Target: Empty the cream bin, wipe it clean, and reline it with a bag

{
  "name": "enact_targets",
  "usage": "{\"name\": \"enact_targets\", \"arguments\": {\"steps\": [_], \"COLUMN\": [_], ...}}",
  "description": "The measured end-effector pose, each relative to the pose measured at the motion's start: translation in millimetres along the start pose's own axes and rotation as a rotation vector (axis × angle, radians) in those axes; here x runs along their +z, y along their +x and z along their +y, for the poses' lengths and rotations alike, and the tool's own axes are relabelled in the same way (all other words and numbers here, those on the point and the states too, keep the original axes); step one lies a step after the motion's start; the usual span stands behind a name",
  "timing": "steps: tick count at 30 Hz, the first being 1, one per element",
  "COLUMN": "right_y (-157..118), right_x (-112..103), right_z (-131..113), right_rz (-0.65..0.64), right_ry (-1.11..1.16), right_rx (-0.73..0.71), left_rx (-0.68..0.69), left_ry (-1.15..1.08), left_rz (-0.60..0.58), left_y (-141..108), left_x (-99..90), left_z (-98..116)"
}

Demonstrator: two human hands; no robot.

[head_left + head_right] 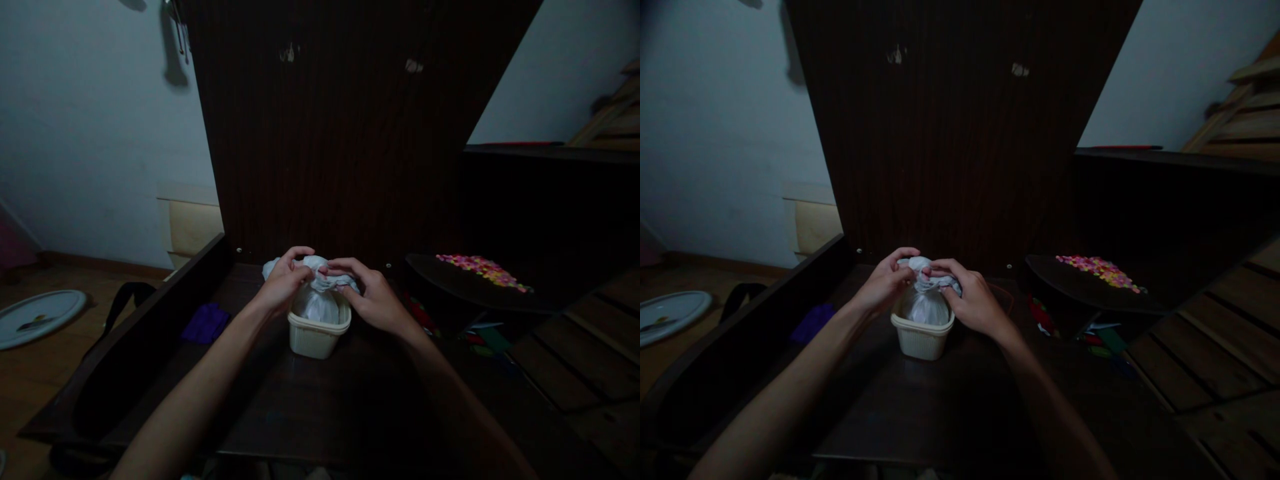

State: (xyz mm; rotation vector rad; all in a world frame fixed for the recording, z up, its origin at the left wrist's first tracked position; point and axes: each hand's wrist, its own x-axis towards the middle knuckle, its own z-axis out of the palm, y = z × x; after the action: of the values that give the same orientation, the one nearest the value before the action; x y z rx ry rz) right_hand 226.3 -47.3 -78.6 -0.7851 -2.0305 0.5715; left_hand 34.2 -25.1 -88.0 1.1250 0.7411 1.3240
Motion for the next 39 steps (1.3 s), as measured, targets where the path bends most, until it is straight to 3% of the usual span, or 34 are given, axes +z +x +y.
{"name": "enact_targets", "arguments": {"steps": [13, 18, 22, 25, 31, 35, 39], "right_y": [1.1, 0.8, 1.6, 2.4, 6.8, 9.6, 9.6], "right_x": [9.1, 7.6, 6.7, 5.4, -0.7, -4.3, -10.1], "right_z": [-6.9, -4.7, -2.5, -0.8, 8.0, 13.1, 13.3], "right_rz": [0.178, 0.22, 0.234, 0.221, 0.263, 0.261, 0.177], "right_ry": [-0.267, -0.266, -0.226, -0.164, 0.003, 0.097, 0.13], "right_rx": [-0.092, -0.072, -0.064, -0.058, 0.025, 0.069, 0.095], "left_rx": [0.028, 0.134, 0.162, 0.152, 0.131, 0.182, 0.219], "left_ry": [-0.003, 0.154, 0.34, 0.362, 0.308, 0.454, 0.513], "left_rz": [-0.079, -0.079, -0.064, -0.071, -0.298, -0.221, -0.187], "left_y": [-3.2, -5.2, -4.4, -3.5, -6.4, -5.2, -2.5], "left_x": [0.0, 0.0, -0.8, -3.8, -9.0, -7.7, -7.0], "left_z": [1.3, 2.1, 1.6, 1.0, -2.7, -10.4, -15.9]}}
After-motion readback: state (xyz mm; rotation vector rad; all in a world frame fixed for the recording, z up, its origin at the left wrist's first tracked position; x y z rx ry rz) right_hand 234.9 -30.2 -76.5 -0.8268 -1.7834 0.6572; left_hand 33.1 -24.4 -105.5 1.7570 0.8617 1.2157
